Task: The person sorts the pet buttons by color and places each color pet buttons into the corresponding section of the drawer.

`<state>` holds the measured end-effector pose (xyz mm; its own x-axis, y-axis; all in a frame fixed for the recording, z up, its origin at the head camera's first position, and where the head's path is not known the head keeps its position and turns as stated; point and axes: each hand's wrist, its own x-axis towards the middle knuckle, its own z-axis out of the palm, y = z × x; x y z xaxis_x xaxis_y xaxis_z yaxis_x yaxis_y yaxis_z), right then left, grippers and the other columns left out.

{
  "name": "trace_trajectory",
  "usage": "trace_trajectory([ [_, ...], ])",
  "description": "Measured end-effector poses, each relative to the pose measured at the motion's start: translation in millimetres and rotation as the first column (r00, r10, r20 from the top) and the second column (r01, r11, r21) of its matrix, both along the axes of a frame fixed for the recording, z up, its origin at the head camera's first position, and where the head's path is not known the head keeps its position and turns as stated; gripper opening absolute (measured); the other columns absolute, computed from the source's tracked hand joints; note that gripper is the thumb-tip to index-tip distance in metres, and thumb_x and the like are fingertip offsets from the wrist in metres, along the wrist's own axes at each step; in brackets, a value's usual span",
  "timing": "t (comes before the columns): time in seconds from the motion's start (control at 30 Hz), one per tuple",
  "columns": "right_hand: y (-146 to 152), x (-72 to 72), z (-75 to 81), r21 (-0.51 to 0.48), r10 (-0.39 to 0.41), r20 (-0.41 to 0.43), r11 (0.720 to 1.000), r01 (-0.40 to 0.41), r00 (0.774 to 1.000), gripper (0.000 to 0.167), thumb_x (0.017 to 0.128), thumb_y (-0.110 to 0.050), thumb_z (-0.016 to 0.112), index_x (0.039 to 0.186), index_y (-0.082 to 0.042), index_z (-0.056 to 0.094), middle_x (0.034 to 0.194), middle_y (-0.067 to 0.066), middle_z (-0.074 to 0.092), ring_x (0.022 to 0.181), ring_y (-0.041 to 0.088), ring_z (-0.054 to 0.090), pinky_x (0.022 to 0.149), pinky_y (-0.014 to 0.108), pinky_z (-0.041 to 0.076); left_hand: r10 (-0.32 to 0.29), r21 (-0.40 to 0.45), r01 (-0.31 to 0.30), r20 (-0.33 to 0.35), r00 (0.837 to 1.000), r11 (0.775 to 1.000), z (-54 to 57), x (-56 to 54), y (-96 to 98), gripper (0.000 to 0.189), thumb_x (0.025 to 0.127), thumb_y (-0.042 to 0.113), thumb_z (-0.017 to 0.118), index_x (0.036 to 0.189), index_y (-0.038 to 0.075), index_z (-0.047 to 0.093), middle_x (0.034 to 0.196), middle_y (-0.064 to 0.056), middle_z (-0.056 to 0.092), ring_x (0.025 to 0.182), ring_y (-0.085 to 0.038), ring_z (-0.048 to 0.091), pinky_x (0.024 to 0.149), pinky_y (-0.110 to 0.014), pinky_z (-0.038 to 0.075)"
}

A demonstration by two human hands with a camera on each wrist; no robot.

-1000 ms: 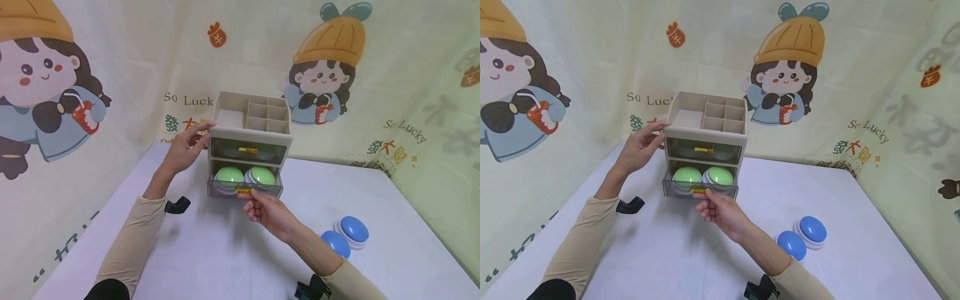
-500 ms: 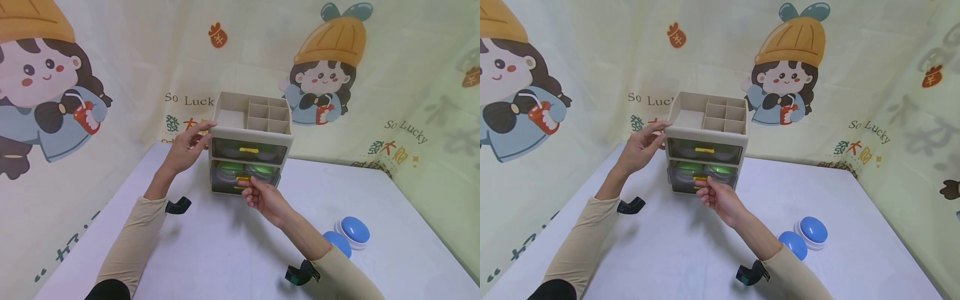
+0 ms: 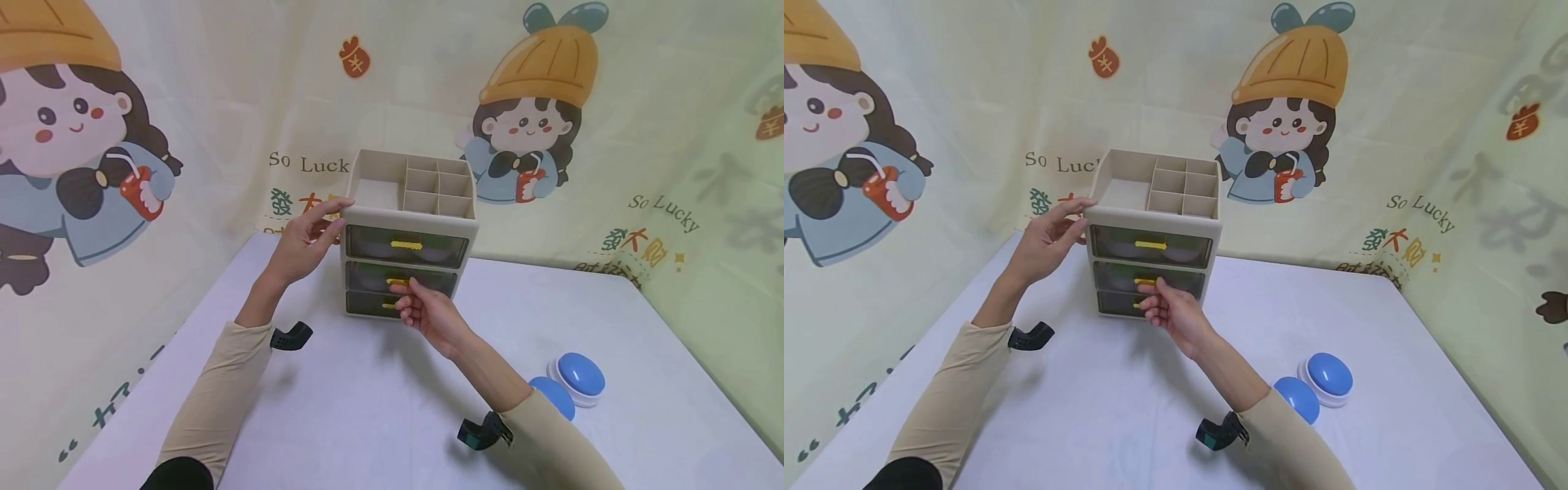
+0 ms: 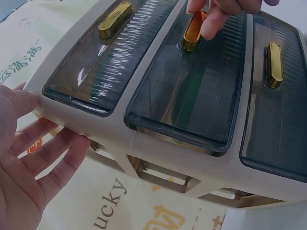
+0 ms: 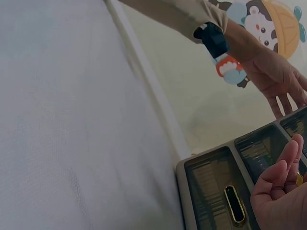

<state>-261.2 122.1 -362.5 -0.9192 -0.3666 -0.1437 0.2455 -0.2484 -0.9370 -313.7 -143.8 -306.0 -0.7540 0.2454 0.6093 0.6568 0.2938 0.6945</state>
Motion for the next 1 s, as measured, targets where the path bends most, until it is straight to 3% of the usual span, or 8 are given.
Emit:
trace_trajectory([
  [0.33, 0, -3.5, -4.1, 0.036, -0.005, -0.017, 0.999, 0.005, 1.0, 0.05, 0.111, -0.035, 0.044, 0.136, 0.007, 0.056, 0.083, -0.001, 0.065, 0.073, 0.01, 0.056, 0.067, 0.02, 0.047, -0.005, 0.002, 0.005, -0.005, 1.0, 1.0, 0.2, 0.3, -0.3, 0.038, 0.104, 0.013, 0.059, 0.142, 0.019, 0.06, 0.141, -0.007, 0.06, 0.105, -0.028, 0.069, 0.083, -0.029, 0.059],
  [0.5, 0, 2.4, -11.2, 0.234, 0.045, -0.098, 0.972, -0.021, 0.994, 0.051, 0.109, -0.038, 0.049, 0.13, 0.006, 0.061, 0.083, -0.001, 0.069, 0.074, 0.012, 0.059, 0.069, 0.021, 0.049, -0.004, 0.002, 0.004, -0.009, 1.0, 1.0, 0.0, -0.2, -0.6, 0.038, 0.104, 0.013, 0.059, 0.142, 0.019, 0.06, 0.141, -0.006, 0.06, 0.106, -0.028, 0.069, 0.084, -0.038, 0.06],
  [0.63, 1, 8.3, -16.5, 0.339, 0.085, -0.179, 0.941, -0.019, 0.98, 0.052, 0.108, -0.038, 0.051, 0.129, 0.009, 0.061, 0.083, -0.002, 0.071, 0.075, 0.012, 0.061, 0.068, 0.021, 0.047, -0.001, 0.001, 0.001, -0.008, 1.0, 1.0, -0.2, -0.4, -0.5, 0.038, 0.104, 0.013, 0.059, 0.142, 0.019, 0.06, 0.141, -0.006, 0.06, 0.105, -0.027, 0.069, 0.084, -0.037, 0.059],
  [0.77, 1, 10.8, -20.0, 0.335, 0.088, -0.176, 0.942, -0.024, 0.98, 0.052, 0.108, -0.036, 0.052, 0.129, 0.011, 0.06, 0.082, -0.003, 0.071, 0.074, 0.01, 0.06, 0.068, 0.021, 0.046, 0.003, 0.0, -0.003, -0.009, 1.0, 1.0, -0.5, -0.5, -0.9, 0.038, 0.104, 0.013, 0.059, 0.142, 0.019, 0.06, 0.141, -0.006, 0.06, 0.105, -0.027, 0.069, 0.084, -0.034, 0.059],
  [1.0, 4, 10.0, -30.9, 0.335, 0.077, -0.126, 0.942, -0.031, 0.989, 0.052, 0.108, -0.035, 0.053, 0.128, 0.011, 0.06, 0.08, -0.003, 0.07, 0.073, 0.01, 0.061, 0.07, 0.022, 0.048, 0.004, 0.0, -0.004, -0.005, 1.0, 1.0, 0.2, 0.5, 1.0, 0.04, 0.104, 0.012, 0.06, 0.143, 0.019, 0.06, 0.141, -0.007, 0.06, 0.105, -0.028, 0.069, 0.087, -0.046, 0.059],
])
